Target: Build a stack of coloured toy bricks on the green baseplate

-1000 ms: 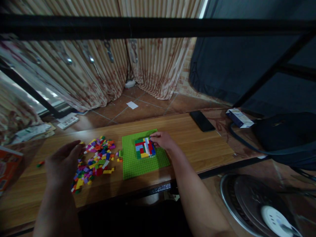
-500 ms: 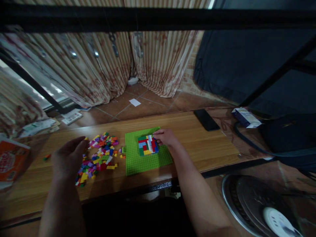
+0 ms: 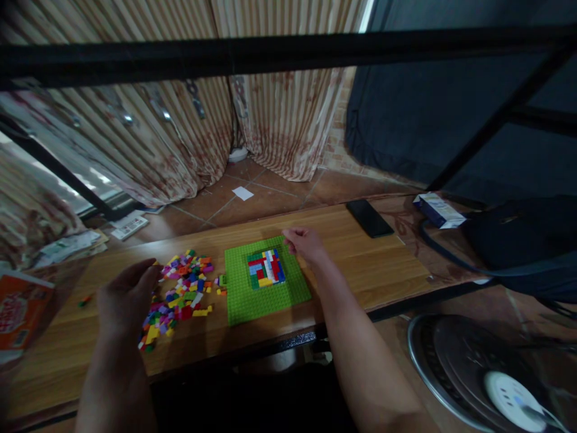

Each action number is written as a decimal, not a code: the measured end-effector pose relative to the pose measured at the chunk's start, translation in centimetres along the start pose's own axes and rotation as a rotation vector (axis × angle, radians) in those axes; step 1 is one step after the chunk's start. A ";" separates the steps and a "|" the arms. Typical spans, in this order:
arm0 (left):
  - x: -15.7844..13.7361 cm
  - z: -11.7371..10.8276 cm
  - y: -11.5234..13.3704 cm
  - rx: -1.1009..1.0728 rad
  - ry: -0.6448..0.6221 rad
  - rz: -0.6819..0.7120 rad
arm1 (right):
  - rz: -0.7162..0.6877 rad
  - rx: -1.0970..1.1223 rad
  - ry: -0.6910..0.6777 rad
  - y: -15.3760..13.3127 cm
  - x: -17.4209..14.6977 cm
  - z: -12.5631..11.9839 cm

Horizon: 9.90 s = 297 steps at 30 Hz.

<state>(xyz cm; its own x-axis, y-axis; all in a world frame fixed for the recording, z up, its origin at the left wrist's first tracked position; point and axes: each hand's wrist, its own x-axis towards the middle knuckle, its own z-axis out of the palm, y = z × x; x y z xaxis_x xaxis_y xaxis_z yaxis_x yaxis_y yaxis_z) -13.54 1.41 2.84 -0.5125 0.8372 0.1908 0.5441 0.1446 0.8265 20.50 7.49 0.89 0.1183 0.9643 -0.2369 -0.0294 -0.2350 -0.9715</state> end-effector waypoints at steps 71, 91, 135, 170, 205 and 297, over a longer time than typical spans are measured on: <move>-0.5 -1.3 0.7 -0.234 0.122 -0.120 | -0.025 -0.510 0.009 -0.1 -2.2 -0.7; -0.6 -0.9 0.9 -0.241 0.109 -0.118 | 0.186 -0.431 -0.124 0.3 -2.7 1.3; -2.3 2.5 2.0 -0.014 -0.204 0.121 | 0.212 -0.372 -0.220 0.1 -2.8 1.8; -7.9 9.6 4.2 0.242 -0.677 0.319 | 0.173 -0.160 -0.267 2.0 -2.7 1.2; -7.9 10.1 4.0 0.191 -0.670 0.351 | 0.166 -0.145 -0.243 2.3 -2.8 1.1; -1.7 1.1 3.5 -0.978 -0.132 -0.518 | -0.692 -0.816 -0.337 1.4 -8.0 10.1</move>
<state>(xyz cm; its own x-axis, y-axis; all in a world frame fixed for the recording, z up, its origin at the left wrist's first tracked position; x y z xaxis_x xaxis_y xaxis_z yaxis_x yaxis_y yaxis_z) -10.04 1.10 4.77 -0.4198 0.8540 -0.3074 -0.5021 0.0636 0.8624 9.46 0.69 1.39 -0.4207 0.8732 0.2461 0.6126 0.4735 -0.6328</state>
